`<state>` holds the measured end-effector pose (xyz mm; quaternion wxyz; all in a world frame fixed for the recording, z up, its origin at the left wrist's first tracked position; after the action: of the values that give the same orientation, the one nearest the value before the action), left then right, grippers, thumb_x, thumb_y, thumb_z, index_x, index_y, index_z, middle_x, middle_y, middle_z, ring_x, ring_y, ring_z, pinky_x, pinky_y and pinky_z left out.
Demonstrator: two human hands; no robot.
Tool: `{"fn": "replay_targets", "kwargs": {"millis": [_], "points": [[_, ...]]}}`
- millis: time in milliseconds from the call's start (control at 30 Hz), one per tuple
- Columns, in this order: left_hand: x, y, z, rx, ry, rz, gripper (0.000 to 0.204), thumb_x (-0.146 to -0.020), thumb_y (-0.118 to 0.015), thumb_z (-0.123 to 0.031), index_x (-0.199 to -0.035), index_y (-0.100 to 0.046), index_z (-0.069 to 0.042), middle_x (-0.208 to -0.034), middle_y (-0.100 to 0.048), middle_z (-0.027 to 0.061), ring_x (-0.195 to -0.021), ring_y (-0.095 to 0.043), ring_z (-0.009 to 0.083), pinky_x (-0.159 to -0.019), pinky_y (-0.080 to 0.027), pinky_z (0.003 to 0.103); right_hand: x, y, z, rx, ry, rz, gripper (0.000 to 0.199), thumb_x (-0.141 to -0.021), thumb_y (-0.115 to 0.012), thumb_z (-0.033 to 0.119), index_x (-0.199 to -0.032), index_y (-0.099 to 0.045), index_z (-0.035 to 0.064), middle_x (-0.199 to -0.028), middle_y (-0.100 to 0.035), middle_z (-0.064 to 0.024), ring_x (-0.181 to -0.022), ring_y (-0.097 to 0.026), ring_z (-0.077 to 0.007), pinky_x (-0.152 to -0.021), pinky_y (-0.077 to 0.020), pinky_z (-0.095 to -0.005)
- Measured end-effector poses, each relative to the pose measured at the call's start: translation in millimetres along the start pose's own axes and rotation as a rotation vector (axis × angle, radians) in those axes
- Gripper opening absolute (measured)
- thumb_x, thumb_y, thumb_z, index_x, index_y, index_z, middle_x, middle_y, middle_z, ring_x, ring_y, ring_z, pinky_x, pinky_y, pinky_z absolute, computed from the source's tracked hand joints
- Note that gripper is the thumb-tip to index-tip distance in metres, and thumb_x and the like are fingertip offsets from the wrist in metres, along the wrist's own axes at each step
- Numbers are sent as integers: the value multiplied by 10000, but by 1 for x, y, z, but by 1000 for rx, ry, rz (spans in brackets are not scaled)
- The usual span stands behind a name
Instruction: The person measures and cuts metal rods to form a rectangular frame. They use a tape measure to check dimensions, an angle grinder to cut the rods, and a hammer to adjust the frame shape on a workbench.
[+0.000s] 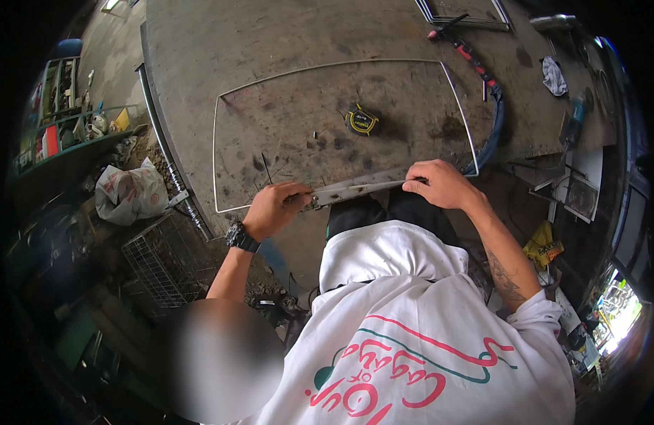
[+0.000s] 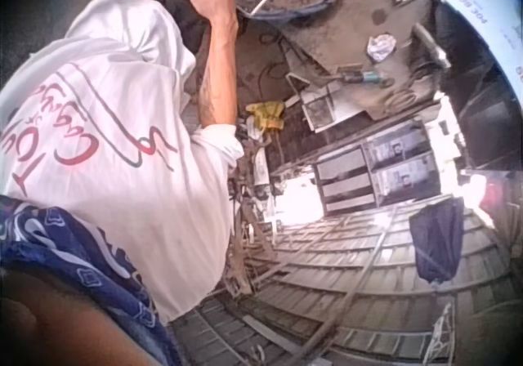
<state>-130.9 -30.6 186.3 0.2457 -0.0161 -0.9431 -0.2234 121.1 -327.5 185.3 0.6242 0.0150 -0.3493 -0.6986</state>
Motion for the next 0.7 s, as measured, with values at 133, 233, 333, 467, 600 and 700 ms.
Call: {"fn": "replay_targets", "kwargs": {"millis": [133,233,333,467,600,700], "points": [[13,22,-44,-133,-138,-115,203,-986,-726,-235,-1077,-761,-57,-898,-740,104,-802,-725,344,-686,-555,434,6,19,55,57,155,-214,283,-1006,-714,302,-905,-727,37,-897,-712,-114,-783,-697,-365,-679,-533,-461],[25,45,-85,-253,-197,-203,160,-976,-744,-237,-968,-742,-77,-837,-722,71,-717,-707,313,-616,-535,407,7,46,93,135,214,-311,316,-959,-784,311,-799,-686,57,-748,-646,-74,-619,-641,-284,-570,-486,-398],[35,65,-118,-396,-332,-364,164,-942,-797,-250,-901,-721,-110,-754,-692,35,-602,-663,265,-528,-488,371,14,73,121,187,266,-381,324,-935,-815,310,-774,-681,63,-682,-604,-58,-531,-583,-239,-514,-443,-373],[45,74,-139,-448,-476,-527,207,-880,-871,-240,-848,-702,-125,-638,-609,13,-499,-568,208,-462,-407,331,26,90,143,179,391,-454,291,-892,-862,248,-743,-692,67,-671,-610,-42,-503,-557,-209,-473,-394,-356],[53,67,-145,-375,-494,-571,213,-863,-883,-221,-840,-702,-111,-616,-567,15,-492,-537,188,-469,-394,337,38,95,153,194,402,-510,292,-874,-878,232,-727,-685,70,-664,-597,-41,-500,-548,-212,-468,-377,-358],[54,61,-149,-300,-463,-570,205,-865,-881,-212,-849,-706,-106,-611,-551,17,-492,-529,183,-471,-393,337,41,97,157,125,440,-545,296,-874,-879,239,-727,-681,74,-657,-587,-41,-498,-541,-216,-465,-368,-357]]}}
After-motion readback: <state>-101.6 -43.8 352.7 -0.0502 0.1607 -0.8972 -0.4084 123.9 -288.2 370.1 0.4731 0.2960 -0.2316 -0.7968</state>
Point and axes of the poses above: each hand's wrist, its own x-axis away from the middle knuckle, its own y-axis out of the back of the hand, z = x × y, the point moved 1 cm from there along -x, towards the middle knuckle
